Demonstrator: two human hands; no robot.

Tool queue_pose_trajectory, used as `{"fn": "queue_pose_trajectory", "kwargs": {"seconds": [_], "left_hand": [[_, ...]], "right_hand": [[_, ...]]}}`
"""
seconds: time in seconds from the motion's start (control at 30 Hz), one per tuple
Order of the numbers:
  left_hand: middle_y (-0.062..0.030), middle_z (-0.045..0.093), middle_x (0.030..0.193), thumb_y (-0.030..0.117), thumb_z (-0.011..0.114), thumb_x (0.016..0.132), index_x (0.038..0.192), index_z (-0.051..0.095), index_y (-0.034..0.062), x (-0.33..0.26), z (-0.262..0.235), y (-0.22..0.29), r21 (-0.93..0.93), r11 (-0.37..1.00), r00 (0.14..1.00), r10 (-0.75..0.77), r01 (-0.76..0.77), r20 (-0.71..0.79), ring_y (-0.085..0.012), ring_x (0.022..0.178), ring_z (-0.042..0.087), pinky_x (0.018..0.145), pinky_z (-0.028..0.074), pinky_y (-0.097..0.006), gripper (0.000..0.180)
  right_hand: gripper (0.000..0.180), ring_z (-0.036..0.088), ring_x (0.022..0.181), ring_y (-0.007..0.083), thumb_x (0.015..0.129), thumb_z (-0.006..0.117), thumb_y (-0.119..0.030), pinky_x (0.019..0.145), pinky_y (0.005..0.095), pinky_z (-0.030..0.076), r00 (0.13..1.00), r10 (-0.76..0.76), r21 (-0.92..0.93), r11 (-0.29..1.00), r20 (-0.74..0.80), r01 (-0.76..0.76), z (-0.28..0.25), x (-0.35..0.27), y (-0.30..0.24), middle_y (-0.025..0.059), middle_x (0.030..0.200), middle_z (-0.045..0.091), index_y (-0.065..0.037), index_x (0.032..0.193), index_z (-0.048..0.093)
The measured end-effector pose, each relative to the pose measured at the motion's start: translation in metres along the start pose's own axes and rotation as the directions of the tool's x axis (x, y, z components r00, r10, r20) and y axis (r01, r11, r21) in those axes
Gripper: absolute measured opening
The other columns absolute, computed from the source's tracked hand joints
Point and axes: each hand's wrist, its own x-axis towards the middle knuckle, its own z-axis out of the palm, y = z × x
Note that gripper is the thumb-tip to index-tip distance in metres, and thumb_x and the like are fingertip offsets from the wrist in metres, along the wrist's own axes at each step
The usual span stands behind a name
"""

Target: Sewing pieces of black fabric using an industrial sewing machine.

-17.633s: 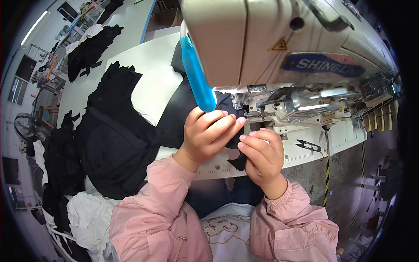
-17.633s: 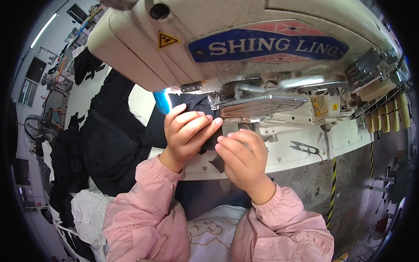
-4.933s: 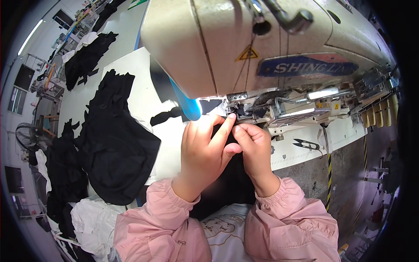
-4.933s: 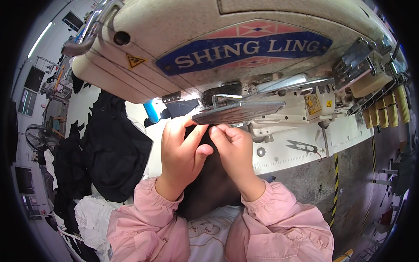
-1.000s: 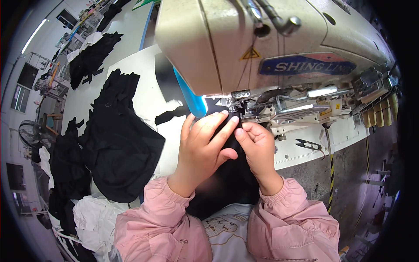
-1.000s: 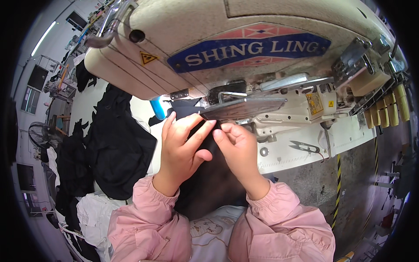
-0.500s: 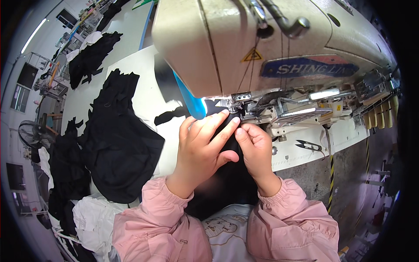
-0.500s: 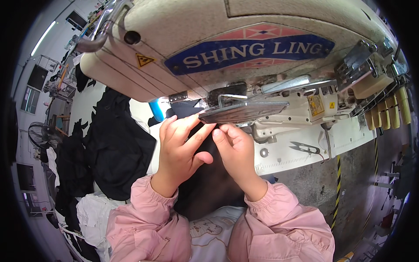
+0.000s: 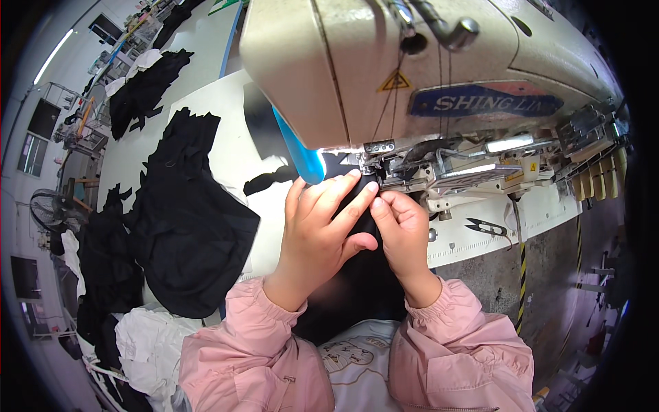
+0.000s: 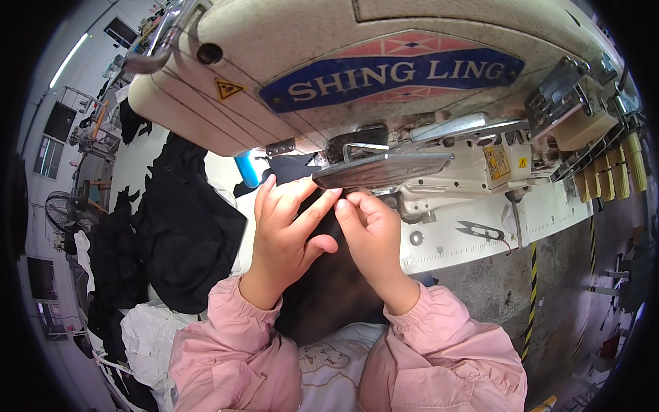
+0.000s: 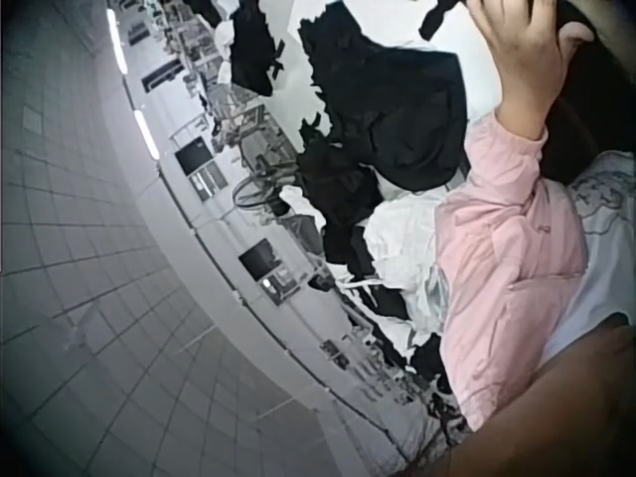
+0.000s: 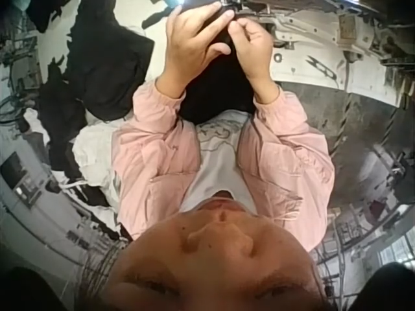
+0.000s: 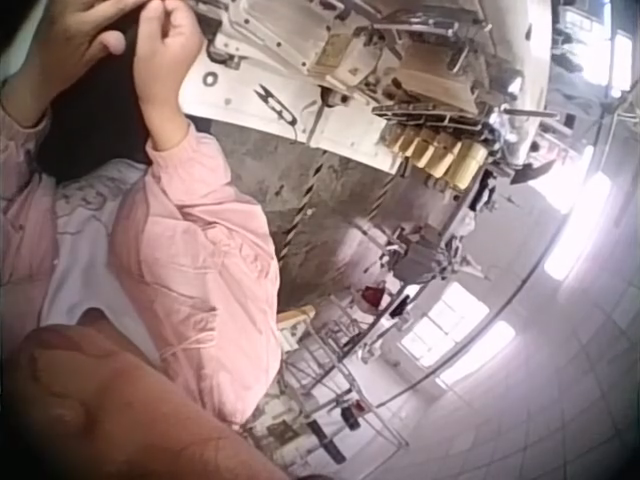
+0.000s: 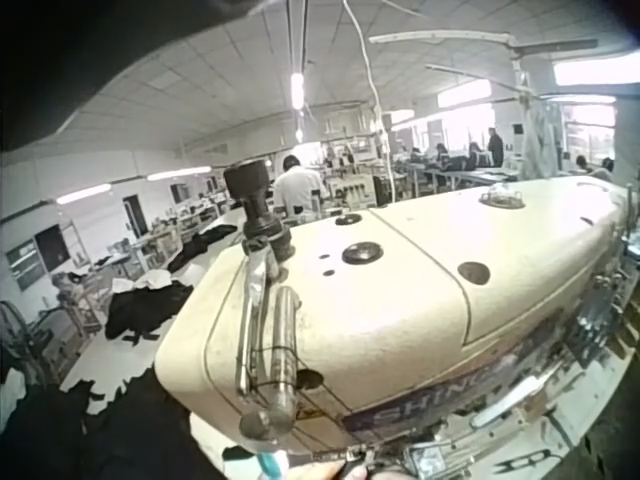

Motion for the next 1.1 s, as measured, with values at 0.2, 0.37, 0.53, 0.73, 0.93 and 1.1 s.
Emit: {"fn": "queue_pose_trajectory", "kwargs": {"seconds": [0.2,0.37,0.53,0.73,0.93,1.1], "left_hand": [[-0.0051,0.062,0.144,0.071,0.047,0.098,0.145,0.067,0.0195,-0.0002,0.0003,-0.0005,-0.016,1.000,1.000,-0.003,0.003,0.008,-0.0257,0.130,0.056,0.120,0.031,-0.055,0.073],[-0.0049,0.062,0.145,0.072,0.047,0.098,0.146,0.066,0.0206,-0.0023,0.0003,0.0013,-0.007,1.000,1.000,-0.019,0.019,0.013,-0.0254,0.131,0.055,0.121,0.029,-0.056,0.073],[-0.0050,0.061,0.146,0.072,0.047,0.098,0.146,0.066,0.0211,-0.0017,0.0005,0.0030,-0.003,1.000,1.000,-0.029,0.029,0.009,-0.0252,0.131,0.055,0.123,0.028,-0.056,0.073],[-0.0071,0.060,0.145,0.073,0.045,0.098,0.145,0.069,0.0205,-0.0018,0.0030,0.0032,-0.032,0.999,0.999,-0.041,0.042,0.014,-0.0273,0.133,0.055,0.124,0.025,-0.059,0.074],[-0.0063,0.060,0.146,0.074,0.043,0.098,0.146,0.068,0.0212,-0.0023,0.0025,0.0045,-0.005,0.999,0.999,-0.045,0.045,0.012,-0.0263,0.134,0.055,0.125,0.021,-0.058,0.075],[-0.0062,0.061,0.146,0.074,0.043,0.099,0.146,0.068,0.0212,-0.0030,0.0031,0.0030,-0.010,0.999,0.999,-0.048,0.048,0.008,-0.0258,0.134,0.055,0.125,0.021,-0.058,0.075]], "right_hand": [[0.012,0.052,0.075,-0.0010,0.106,0.066,-0.008,0.066,0.0189,0.041,1.000,-0.008,-0.023,1.000,-0.016,0.008,0.0012,-0.0004,0.0003,-0.0071,0.088,0.065,0.002,0.104,0.072],[0.016,0.047,0.069,-0.0016,0.106,0.067,-0.012,0.060,0.0198,0.037,1.000,0.002,-0.093,0.996,-0.031,-0.005,0.0011,-0.0018,0.0002,-0.0092,0.078,0.060,0.001,0.101,0.072],[0.019,0.044,0.066,-0.0013,0.106,0.067,-0.015,0.058,0.0209,0.034,0.999,-0.012,-0.150,0.989,-0.044,0.005,0.0006,-0.0019,0.0008,-0.0097,0.072,0.057,0.001,0.097,0.071],[0.019,0.045,0.067,-0.0007,0.106,0.066,-0.014,0.058,0.0214,0.035,0.998,-0.040,-0.153,0.988,-0.056,0.031,0.0015,-0.0003,0.0015,-0.0089,0.073,0.058,0.001,0.097,0.071],[0.020,0.049,0.076,0.0022,0.107,0.062,-0.013,0.066,0.0223,0.040,0.998,-0.028,-0.168,0.986,-0.051,0.019,0.0022,-0.0018,-0.0026,-0.0065,0.083,0.062,0.000,0.096,0.071],[0.020,0.050,0.077,0.0025,0.108,0.062,-0.014,0.068,0.0223,0.041,0.999,-0.015,-0.170,0.985,-0.032,0.010,0.0019,-0.0013,-0.0006,-0.0058,0.085,0.063,0.001,0.098,0.071]]}}
